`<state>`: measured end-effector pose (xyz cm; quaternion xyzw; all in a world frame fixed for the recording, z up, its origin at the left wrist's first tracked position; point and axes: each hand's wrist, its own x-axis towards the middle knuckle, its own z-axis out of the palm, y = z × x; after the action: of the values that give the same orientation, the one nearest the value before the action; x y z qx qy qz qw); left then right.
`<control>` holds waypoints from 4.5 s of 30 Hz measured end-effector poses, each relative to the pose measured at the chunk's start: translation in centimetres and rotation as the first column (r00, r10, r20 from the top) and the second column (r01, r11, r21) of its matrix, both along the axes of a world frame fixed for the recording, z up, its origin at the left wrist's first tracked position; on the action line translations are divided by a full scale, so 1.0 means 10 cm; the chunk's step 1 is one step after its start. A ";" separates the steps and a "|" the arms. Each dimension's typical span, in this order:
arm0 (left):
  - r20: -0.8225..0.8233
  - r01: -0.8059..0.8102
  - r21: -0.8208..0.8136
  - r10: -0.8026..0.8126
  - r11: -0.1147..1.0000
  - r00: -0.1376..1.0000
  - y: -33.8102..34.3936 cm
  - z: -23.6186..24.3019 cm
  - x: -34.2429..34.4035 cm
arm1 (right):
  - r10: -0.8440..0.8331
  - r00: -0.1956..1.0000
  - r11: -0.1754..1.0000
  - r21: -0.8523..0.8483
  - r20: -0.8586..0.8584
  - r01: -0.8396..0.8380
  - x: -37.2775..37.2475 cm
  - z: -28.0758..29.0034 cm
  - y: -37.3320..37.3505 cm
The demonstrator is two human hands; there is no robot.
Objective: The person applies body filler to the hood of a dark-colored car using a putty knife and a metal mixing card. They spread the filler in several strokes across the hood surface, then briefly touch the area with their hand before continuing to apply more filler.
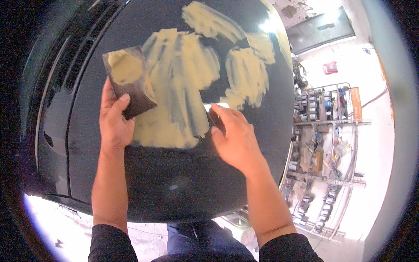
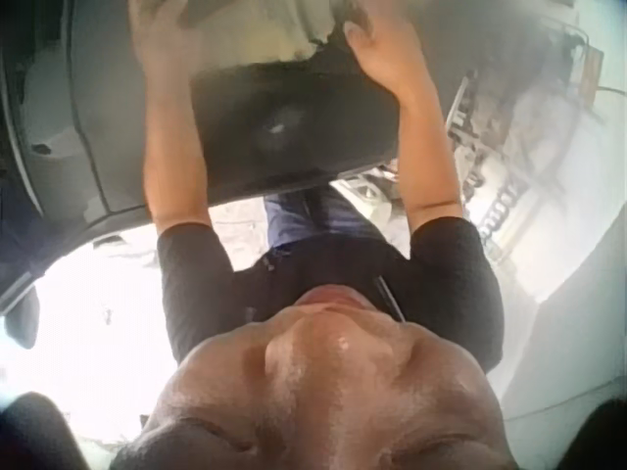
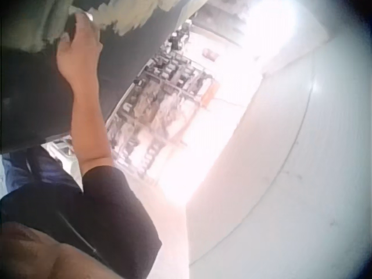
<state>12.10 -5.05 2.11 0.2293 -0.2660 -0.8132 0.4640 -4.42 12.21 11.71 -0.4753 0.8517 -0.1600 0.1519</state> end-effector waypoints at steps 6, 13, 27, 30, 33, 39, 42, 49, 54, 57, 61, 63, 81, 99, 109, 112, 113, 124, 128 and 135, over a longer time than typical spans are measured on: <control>0.016 0.001 0.034 -0.002 0.999 1.000 -0.03 0.01 0.02 | 0.030 1.000 0.977 0.212 -0.007 -0.028 0.12 -0.10 0.16; 0.066 -0.018 -0.002 0.018 1.000 0.998 -0.03 -0.02 0.03 | 0.142 0.989 0.953 0.273 -0.027 -0.129 0.42 -0.26 0.31; 0.046 -0.007 -0.056 0.010 0.998 0.999 -0.05 -0.07 0.01 | 0.105 0.989 0.967 0.242 -0.107 -0.076 0.31 -0.23 0.18; 0.049 -0.005 -0.044 0.007 0.999 0.999 -0.04 -0.06 -0.02 | 0.144 0.981 0.945 0.313 -0.130 -0.097 0.45 -0.28 0.15; 0.054 -0.015 -0.037 0.017 0.999 0.998 -0.03 -0.09 0.01 | 0.203 0.974 0.944 0.283 -0.099 -0.168 0.63 -0.29 0.26; 0.051 -0.018 -0.019 0.019 1.000 0.999 -0.04 -0.06 0.03 | 0.214 0.975 0.916 0.357 -0.053 -0.182 0.58 -0.19 0.47; 0.042 -0.006 -0.040 0.008 0.999 0.999 -0.06 -0.08 0.05 | 0.090 0.994 0.944 0.325 -0.069 -0.063 0.35 -0.14 0.46; 0.086 -0.028 -0.051 0.032 0.998 0.996 -0.05 -0.07 0.02 | 0.126 0.989 0.943 0.318 -0.074 -0.096 0.28 -0.24 0.33; 0.084 -0.024 -0.048 0.028 0.999 0.996 -0.03 -0.08 0.01 | 0.190 0.979 0.934 0.319 -0.069 -0.159 0.45 -0.28 0.66; 0.075 -0.026 -0.041 0.029 0.999 0.997 -0.04 -0.07 0.02 | 0.146 0.988 0.942 0.312 -0.043 -0.125 0.37 -0.21 0.68; 0.058 -0.016 -0.046 0.019 0.999 0.998 -0.04 -0.09 0.02 | 0.059 0.992 0.967 0.251 -0.109 -0.030 0.19 -0.15 0.35; 0.063 -0.024 -0.072 0.028 0.997 0.998 -0.05 -0.10 0.02 | 0.077 0.992 0.971 0.235 -0.097 -0.052 0.20 -0.19 0.24; 0.069 -0.014 -0.039 0.017 0.999 0.997 -0.03 -0.08 0.00 | 0.114 0.989 0.945 0.318 -0.093 -0.079 0.30 -0.20 0.07; 0.042 -0.014 -0.064 0.017 0.998 0.999 -0.04 -0.09 0.02 | 0.086 0.993 0.956 0.286 -0.079 -0.061 0.09 -0.18 0.28; 0.103 -0.031 -0.018 0.032 0.999 0.994 -0.01 -0.06 0.03 | 0.097 0.995 0.940 0.332 -0.026 -0.083 0.29 -0.06 0.73; 0.077 -0.023 -0.053 0.027 0.998 0.997 -0.03 -0.08 0.02 | 0.021 0.999 0.951 0.310 -0.037 -0.009 0.13 -0.06 0.62; 0.071 -0.022 -0.048 0.025 0.999 0.997 -0.02 -0.07 0.02 | 0.000 0.999 0.950 0.311 -0.048 0.015 0.06 -0.08 0.56; 0.054 -0.035 -0.035 0.037 0.999 0.998 -0.05 -0.08 0.02 | 0.112 0.993 0.946 0.308 -0.038 -0.095 -0.17 -0.14 -0.07; 0.051 -0.026 -0.044 0.029 0.999 0.998 -0.04 -0.08 0.01 | 0.197 0.980 0.904 0.390 -0.019 -0.175 -0.12 -0.15 0.08; 0.065 -0.032 -0.032 0.034 0.999 0.997 -0.05 -0.06 0.04 | 0.157 0.986 0.926 0.356 -0.054 -0.127 -0.22 -0.06 0.17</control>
<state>12.45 -5.50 1.48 0.2530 -0.2897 -0.7933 0.4720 -6.57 13.88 11.11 -0.5071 0.8354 0.0259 0.2106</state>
